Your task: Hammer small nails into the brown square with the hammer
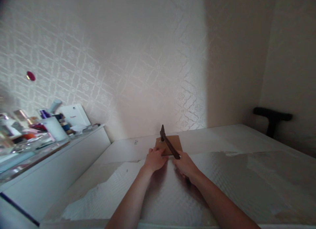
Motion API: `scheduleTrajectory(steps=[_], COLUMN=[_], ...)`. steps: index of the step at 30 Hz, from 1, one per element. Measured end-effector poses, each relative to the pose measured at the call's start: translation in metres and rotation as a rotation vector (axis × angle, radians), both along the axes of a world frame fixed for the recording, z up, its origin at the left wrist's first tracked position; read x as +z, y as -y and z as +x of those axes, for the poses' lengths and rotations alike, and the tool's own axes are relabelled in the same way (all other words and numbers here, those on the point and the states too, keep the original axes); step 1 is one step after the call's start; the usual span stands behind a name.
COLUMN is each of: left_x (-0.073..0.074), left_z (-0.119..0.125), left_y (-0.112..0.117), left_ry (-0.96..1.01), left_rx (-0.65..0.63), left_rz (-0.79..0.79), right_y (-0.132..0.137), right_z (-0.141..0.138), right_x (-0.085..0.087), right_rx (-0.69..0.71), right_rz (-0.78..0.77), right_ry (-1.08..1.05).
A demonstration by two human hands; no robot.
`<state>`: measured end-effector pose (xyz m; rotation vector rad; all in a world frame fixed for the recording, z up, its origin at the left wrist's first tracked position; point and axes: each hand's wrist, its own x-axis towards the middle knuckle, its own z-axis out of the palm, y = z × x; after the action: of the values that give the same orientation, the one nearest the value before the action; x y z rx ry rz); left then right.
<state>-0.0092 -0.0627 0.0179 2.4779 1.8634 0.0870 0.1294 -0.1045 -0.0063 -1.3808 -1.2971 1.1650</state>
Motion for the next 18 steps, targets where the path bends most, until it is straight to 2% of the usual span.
scheduleTrajectory(steps=[18], left_x=[0.0003], left_z=[0.0001], left_y=[0.0006], left_ry=[0.01], left_rx=[0.013], left_rz=[0.002], right_y=[0.0001], right_z=[0.0], right_x=[0.0009], right_rx=[-0.005], right_rz=[-0.014], right_ry=[-0.007])
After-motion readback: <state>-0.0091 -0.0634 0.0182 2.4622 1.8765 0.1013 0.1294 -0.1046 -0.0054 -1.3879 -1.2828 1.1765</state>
